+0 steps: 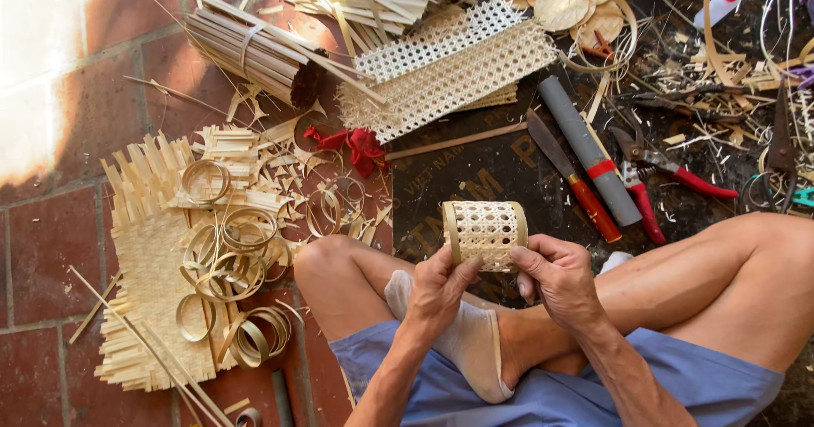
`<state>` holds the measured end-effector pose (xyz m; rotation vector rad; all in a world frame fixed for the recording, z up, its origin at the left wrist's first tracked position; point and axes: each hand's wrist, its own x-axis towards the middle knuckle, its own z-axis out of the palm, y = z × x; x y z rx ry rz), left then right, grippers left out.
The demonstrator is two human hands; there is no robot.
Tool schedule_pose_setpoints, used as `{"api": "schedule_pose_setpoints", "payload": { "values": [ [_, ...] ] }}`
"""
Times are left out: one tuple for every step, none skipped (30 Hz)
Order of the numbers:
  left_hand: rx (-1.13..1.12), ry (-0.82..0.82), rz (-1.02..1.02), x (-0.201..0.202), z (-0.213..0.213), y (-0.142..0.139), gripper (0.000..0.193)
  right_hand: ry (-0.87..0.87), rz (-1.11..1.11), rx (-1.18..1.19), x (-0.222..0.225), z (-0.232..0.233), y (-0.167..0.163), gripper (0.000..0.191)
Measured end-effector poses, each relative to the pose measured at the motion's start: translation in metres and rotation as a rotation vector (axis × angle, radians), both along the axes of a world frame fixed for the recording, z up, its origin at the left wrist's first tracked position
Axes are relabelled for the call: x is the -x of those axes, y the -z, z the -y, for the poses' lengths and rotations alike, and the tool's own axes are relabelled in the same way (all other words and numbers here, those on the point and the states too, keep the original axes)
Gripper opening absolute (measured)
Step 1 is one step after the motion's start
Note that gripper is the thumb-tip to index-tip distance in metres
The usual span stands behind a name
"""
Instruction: The person sits cross-legged on the floor weaving thin bamboo strips around a cylindrical frame to form a perforated basket body. They bend and tuck strips by hand, cut a strip with pliers, and press the woven rim into place on the basket.
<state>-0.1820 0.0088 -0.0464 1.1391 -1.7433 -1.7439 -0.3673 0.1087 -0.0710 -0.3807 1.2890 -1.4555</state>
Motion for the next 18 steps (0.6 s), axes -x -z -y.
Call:
{"api": "schedule_pose_setpoints", "payload": {
  "values": [
    [0.090,0.013,-0.004,0.002,0.002,-0.002,0.025,-0.012,0.025,0.039,0.003,0.004,0.005,0.020],
    [0.175,0.025,-0.005,0.003,0.005,-0.003,0.023,-0.026,0.054,0.073,0.007,0.010,0.009,0.021],
    [0.256,0.036,-0.002,0.005,0.008,-0.004,0.022,-0.042,0.085,0.103,0.011,0.017,0.014,0.021],
    [0.295,0.026,0.070,0.009,0.013,-0.002,0.020,-0.089,0.108,0.088,0.017,0.026,0.018,0.024],
    [0.332,0.017,0.142,0.014,0.019,0.001,0.018,-0.133,0.132,0.071,0.023,0.037,0.021,0.027],
    [0.364,0.007,0.217,0.020,0.022,0.004,0.018,-0.179,0.157,0.050,0.027,0.045,0.023,0.031],
    [0.465,0.012,0.329,0.027,0.024,0.010,0.018,-0.139,-0.009,-0.027,0.027,0.053,0.023,0.030],
    [0.572,0.015,0.438,0.037,0.029,0.016,0.020,-0.096,-0.179,-0.098,0.027,0.061,0.023,0.033],
    [0.670,0.020,0.550,0.046,0.031,0.023,0.023,-0.052,-0.346,-0.175,0.025,0.067,0.022,0.039],
    [0.668,0.028,0.582,0.053,0.029,0.030,0.024,-0.007,-0.387,-0.157,0.021,0.071,0.019,0.037],
    [0.669,0.035,0.612,0.060,0.027,0.036,0.024,0.038,-0.431,-0.135,0.017,0.073,0.016,0.035],
    [0.672,0.040,0.640,0.066,0.025,0.042,0.024,0.084,-0.477,-0.111,0.013,0.076,0.012,0.033],
    [0.691,0.037,0.625,0.071,0.022,0.047,0.020,0.077,-0.635,-0.067,0.009,0.077,0.008,0.030],
    [0.706,0.040,0.613,0.073,0.019,0.051,0.015,0.070,-0.788,-0.028,0.006,0.079,0.004,0.027],
    [0.726,0.042,0.597,0.075,0.017,0.053,0.011,0.064,-0.944,0.017,0.003,0.080,0.001,0.024],
    [0.677,0.067,0.563,0.075,0.016,0.054,0.012,0.067,-0.987,0.009,0.002,0.081,-0.002,0.021],
    [0.627,0.089,0.531,0.074,0.016,0.053,0.012,0.068,-1.030,0.002,0.002,0.082,-0.003,0.018],
    [0.571,0.114,0.503,0.073,0.014,0.051,0.013,0.064,-1.067,-0.011,0.002,0.082,-0.004,0.015]
  ]
}}
